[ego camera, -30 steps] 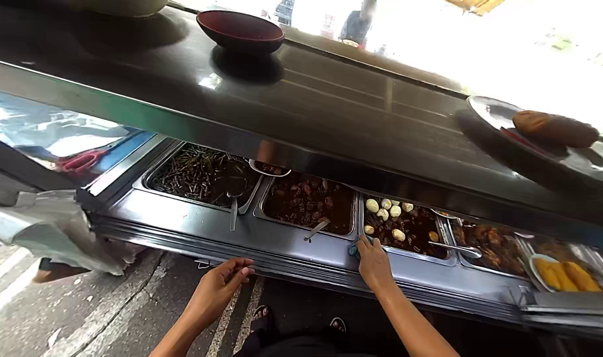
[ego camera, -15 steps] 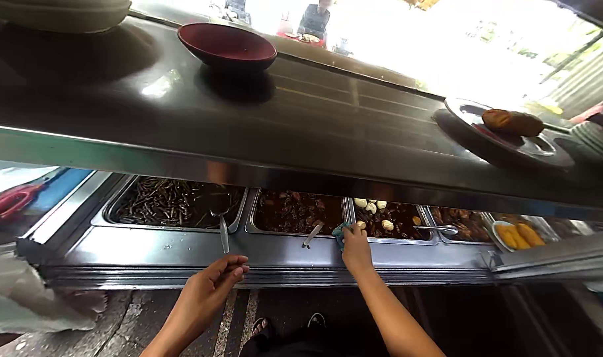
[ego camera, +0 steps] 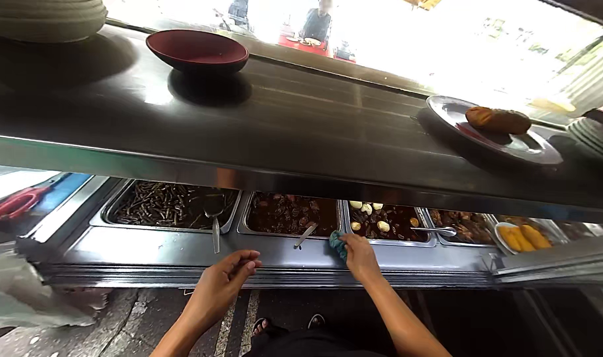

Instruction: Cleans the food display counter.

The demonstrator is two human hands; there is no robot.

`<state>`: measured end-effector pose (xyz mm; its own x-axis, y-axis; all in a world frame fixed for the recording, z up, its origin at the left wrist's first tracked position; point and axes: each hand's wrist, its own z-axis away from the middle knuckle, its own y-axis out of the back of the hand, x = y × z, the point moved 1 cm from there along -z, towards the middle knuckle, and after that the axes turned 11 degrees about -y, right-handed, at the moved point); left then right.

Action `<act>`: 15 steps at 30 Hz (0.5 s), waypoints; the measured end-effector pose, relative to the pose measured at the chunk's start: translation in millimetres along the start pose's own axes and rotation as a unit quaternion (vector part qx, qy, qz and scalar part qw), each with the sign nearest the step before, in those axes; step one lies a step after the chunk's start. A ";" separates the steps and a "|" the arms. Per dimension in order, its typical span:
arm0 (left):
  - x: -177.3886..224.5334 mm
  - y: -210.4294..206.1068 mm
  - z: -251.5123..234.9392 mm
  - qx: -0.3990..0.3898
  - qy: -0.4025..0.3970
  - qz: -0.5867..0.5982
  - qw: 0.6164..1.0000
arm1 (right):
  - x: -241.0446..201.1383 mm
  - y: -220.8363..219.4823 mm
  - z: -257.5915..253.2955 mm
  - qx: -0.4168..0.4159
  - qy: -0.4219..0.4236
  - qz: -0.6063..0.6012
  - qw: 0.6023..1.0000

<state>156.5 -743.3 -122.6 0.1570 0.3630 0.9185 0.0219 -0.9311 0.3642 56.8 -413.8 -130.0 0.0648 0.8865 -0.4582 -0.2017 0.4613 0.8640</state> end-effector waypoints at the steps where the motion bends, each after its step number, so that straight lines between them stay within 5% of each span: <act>1: 3.0 -5.3 -4.9 -0.011 -0.002 -0.012 1.000 | 4.6 2.8 -5.8 0.014 -0.023 0.000 1.000; 5: 5.9 -33.0 -29.6 -0.034 0.013 -0.061 0.997 | -4.2 -18.1 -13.6 0.001 -0.061 0.039 0.997; 11: 10.8 -79.2 -71.3 -0.133 0.003 -0.197 0.971 | -50.6 -65.1 23.2 -0.055 0.127 0.070 0.988; 15: 9.0 -101.1 -87.6 -0.178 0.001 -0.263 0.948 | -21.9 -48.6 16.0 -0.056 0.147 0.025 0.987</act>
<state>69.2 -642.6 -137.7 0.2148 0.7742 0.5954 -0.2382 -0.5496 0.8007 80.8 -455.0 -158.6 -0.2309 0.8521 -0.4696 -0.3051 0.3949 0.8666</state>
